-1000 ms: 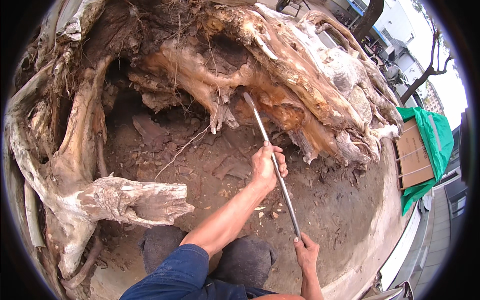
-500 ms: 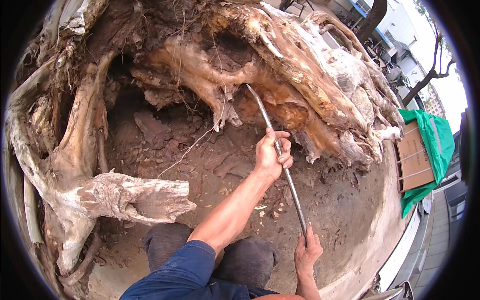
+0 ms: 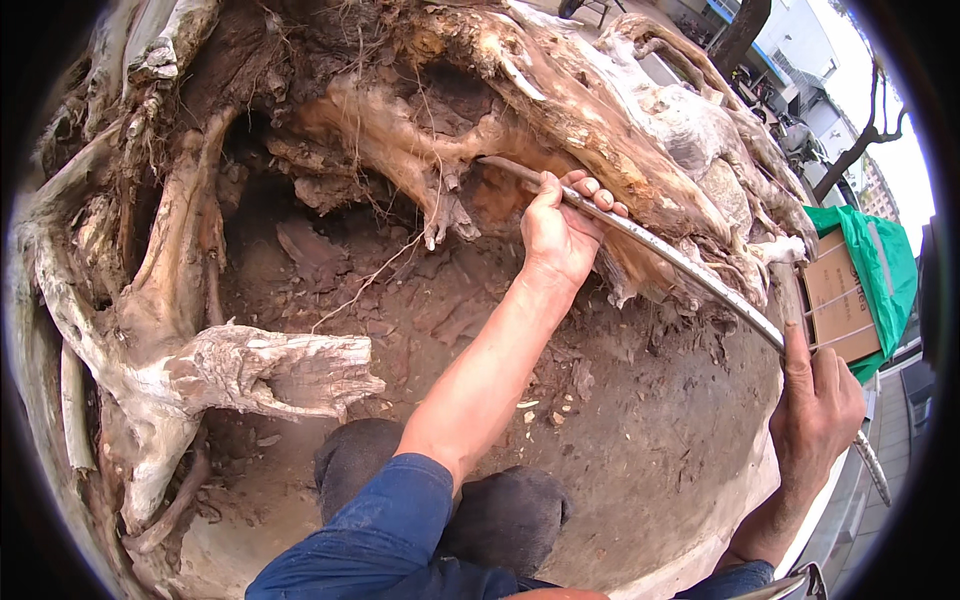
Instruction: The person uses a metal rod to scrape and carve the interior of a large, hollowed-out piece of driftwood. They repeatedly insert the rod into crevices and pull out loose wood fibers and debris.
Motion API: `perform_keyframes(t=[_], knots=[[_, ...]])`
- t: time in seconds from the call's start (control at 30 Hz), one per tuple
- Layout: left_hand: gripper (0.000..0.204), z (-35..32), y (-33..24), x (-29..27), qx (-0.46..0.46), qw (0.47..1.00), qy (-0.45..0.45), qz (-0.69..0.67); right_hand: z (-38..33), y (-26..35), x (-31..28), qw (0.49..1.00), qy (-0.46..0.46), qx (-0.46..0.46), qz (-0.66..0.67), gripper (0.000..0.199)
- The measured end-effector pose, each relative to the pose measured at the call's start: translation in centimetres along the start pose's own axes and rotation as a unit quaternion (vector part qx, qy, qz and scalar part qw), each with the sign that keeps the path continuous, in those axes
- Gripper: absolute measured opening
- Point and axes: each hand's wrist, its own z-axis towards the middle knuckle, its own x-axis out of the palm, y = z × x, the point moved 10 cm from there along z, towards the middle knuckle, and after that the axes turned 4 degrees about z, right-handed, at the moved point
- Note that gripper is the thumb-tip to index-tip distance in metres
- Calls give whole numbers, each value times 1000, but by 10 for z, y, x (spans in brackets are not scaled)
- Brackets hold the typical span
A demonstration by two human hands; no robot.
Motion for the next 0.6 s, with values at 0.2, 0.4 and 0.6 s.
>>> perform_keyframes(t=[0.2, 0.4, 0.6], knots=[[42, -55, 13, -55, -3, 983, -144, 113, -74, 20, 32, 989, 80, 65, 110, 53], [40, -65, 18, -63, -48, 939, -140, 309, -182, 64, 102, 871, 108, 305, 370, 52], [37, -59, -2, -99, -58, 906, -192, 371, -192, 114, 133, 830, 111, 346, 422, 51]])
